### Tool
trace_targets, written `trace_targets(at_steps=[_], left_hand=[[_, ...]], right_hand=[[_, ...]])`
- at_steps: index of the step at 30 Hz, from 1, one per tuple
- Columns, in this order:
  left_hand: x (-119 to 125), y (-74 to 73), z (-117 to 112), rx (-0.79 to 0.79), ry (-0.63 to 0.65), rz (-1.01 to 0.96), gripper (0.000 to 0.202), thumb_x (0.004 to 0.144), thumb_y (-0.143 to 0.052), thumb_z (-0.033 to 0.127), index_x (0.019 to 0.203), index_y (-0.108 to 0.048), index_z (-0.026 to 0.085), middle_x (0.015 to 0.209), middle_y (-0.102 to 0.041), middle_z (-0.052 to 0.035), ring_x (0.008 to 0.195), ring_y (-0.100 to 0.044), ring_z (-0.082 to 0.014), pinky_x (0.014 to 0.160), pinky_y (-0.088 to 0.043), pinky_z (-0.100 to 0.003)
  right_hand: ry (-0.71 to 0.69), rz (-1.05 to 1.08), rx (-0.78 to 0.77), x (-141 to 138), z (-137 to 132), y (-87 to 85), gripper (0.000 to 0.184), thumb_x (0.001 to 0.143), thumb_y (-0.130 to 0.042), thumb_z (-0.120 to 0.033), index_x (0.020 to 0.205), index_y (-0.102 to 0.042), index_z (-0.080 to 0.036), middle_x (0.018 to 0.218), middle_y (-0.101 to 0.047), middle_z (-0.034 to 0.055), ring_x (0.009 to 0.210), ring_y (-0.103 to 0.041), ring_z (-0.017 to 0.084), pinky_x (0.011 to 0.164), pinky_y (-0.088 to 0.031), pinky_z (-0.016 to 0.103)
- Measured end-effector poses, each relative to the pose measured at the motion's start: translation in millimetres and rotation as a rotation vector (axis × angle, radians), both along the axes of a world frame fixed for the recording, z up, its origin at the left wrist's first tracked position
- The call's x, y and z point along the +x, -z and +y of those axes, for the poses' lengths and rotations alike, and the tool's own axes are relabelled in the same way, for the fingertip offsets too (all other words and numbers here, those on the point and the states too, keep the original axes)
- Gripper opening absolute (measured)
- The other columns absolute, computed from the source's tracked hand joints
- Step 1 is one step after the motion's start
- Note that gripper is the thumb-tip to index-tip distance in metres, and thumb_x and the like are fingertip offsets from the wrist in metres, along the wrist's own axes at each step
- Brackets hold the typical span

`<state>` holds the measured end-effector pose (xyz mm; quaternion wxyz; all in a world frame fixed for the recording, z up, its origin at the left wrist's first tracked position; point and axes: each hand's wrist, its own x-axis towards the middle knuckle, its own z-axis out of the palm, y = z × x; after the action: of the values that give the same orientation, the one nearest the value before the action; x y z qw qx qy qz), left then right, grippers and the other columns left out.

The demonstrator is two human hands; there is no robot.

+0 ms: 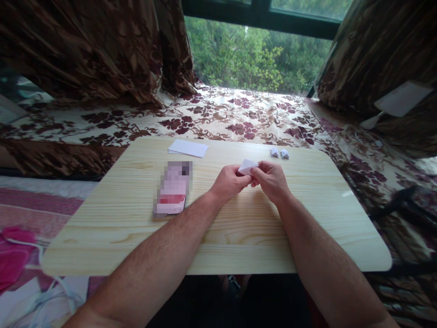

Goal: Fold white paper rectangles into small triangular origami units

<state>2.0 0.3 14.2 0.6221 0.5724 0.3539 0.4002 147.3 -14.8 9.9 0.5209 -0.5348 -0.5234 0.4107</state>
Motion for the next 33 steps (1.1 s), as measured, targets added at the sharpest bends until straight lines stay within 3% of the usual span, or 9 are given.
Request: trace_targets(at_steps=[11,26,33], left_hand=[[2,-3.2,-2,-0.013,-0.004,-0.03,0.008,0.069,-0.066,0.02,0.065,-0.066,0.012,0.056,-0.055,0.0026,0.048,-0.039,-0.0049,0.047,-0.026,-0.02],[-1,2.9,2,0.024,0.02,0.034,0.013,0.068,-0.069,0.024,0.068,-0.067,0.011,0.052,-0.05,0.0048,0.048,-0.037,-0.0052,0.049,-0.027,-0.022],[0,10.2,7,-0.021,-0.015,-0.084,0.013,0.073,-0.068,0.025,0.07,-0.063,0.014,0.051,-0.048,0.0047,0.044,-0.036,-0.006,0.043,-0.023,-0.024]], right_hand=[[-0.025,0.094,0.001,-2,-1,-3.4,0.013,0.074,-0.063,-0.023,0.064,-0.06,-0.018,0.052,-0.056,-0.0041,0.045,-0.053,0.01,0.045,-0.044,0.022],[-0.046,0.097,0.039,-5,1,2.2,0.007,0.073,-0.059,-0.016,0.067,-0.061,-0.017,0.054,-0.057,-0.0039,0.048,-0.05,0.009,0.046,-0.039,0.021],[-0.009,0.286,-0.034,-1,0,-1.9,0.012,0.072,-0.07,-0.024,0.066,-0.062,-0.016,0.055,-0.058,-0.0039,0.046,-0.05,0.009,0.048,-0.049,0.024]])
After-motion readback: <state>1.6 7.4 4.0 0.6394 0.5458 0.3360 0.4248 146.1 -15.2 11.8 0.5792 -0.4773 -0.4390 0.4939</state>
